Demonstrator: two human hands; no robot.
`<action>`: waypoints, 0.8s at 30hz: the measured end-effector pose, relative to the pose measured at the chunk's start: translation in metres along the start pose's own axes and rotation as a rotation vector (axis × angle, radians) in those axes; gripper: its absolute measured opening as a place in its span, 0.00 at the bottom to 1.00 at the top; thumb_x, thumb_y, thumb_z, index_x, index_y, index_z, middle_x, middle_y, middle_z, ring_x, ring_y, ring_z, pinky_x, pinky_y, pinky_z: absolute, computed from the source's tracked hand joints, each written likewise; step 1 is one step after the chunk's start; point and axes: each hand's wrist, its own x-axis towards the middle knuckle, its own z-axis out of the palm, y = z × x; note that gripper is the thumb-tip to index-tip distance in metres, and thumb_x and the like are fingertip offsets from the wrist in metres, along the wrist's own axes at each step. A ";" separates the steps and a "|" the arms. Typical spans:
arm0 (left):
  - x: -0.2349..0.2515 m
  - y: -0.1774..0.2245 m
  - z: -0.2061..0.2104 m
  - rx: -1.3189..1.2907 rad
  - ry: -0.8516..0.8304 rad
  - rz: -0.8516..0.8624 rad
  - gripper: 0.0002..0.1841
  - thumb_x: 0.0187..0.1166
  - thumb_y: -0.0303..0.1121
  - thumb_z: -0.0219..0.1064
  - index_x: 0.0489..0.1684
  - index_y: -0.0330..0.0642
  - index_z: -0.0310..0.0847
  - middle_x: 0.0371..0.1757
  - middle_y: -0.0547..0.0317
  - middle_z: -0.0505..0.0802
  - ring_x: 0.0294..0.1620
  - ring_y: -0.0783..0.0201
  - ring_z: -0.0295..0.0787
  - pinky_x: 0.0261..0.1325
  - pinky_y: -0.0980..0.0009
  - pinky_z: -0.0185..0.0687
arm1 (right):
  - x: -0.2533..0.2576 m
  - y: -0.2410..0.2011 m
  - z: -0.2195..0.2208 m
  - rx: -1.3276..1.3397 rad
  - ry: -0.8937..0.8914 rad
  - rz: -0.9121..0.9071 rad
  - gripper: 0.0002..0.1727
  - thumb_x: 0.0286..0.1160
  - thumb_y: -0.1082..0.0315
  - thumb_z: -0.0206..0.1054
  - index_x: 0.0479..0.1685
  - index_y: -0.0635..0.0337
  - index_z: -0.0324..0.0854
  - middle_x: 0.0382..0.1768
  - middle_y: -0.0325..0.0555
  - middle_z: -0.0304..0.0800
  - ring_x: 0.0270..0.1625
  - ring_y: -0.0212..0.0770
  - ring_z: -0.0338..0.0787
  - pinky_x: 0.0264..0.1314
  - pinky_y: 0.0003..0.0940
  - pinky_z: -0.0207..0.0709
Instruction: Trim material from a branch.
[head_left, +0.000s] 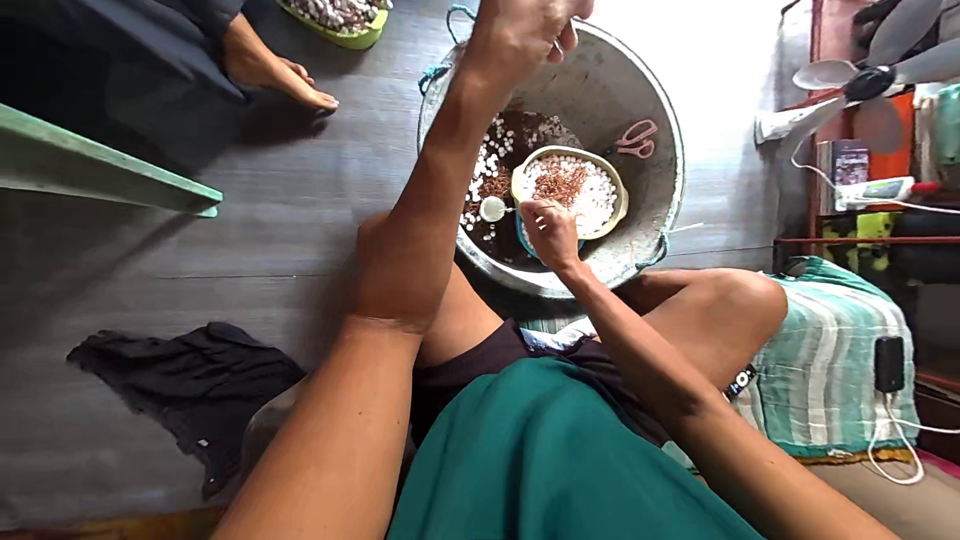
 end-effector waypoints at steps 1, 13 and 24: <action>-0.001 0.002 -0.001 -0.007 0.003 -0.002 0.05 0.82 0.25 0.69 0.42 0.32 0.89 0.31 0.56 0.93 0.26 0.66 0.90 0.33 0.71 0.91 | 0.001 0.000 0.011 -0.035 -0.027 -0.024 0.13 0.85 0.64 0.63 0.53 0.55 0.93 0.48 0.47 0.95 0.53 0.46 0.93 0.57 0.47 0.87; -0.004 0.009 -0.007 -0.109 -0.003 0.037 0.07 0.82 0.25 0.67 0.47 0.30 0.89 0.33 0.52 0.92 0.23 0.67 0.86 0.28 0.71 0.86 | -0.004 0.008 0.015 -0.281 -0.444 0.083 0.24 0.86 0.65 0.54 0.77 0.39 0.82 0.62 0.42 0.92 0.65 0.45 0.90 0.67 0.52 0.84; -0.015 0.030 -0.091 -0.326 0.409 0.210 0.13 0.89 0.29 0.58 0.62 0.33 0.82 0.46 0.52 0.92 0.34 0.64 0.89 0.37 0.67 0.88 | 0.213 -0.092 -0.111 -0.391 -0.466 0.034 0.39 0.81 0.57 0.68 0.93 0.43 0.58 0.49 0.58 0.93 0.52 0.63 0.91 0.58 0.71 0.80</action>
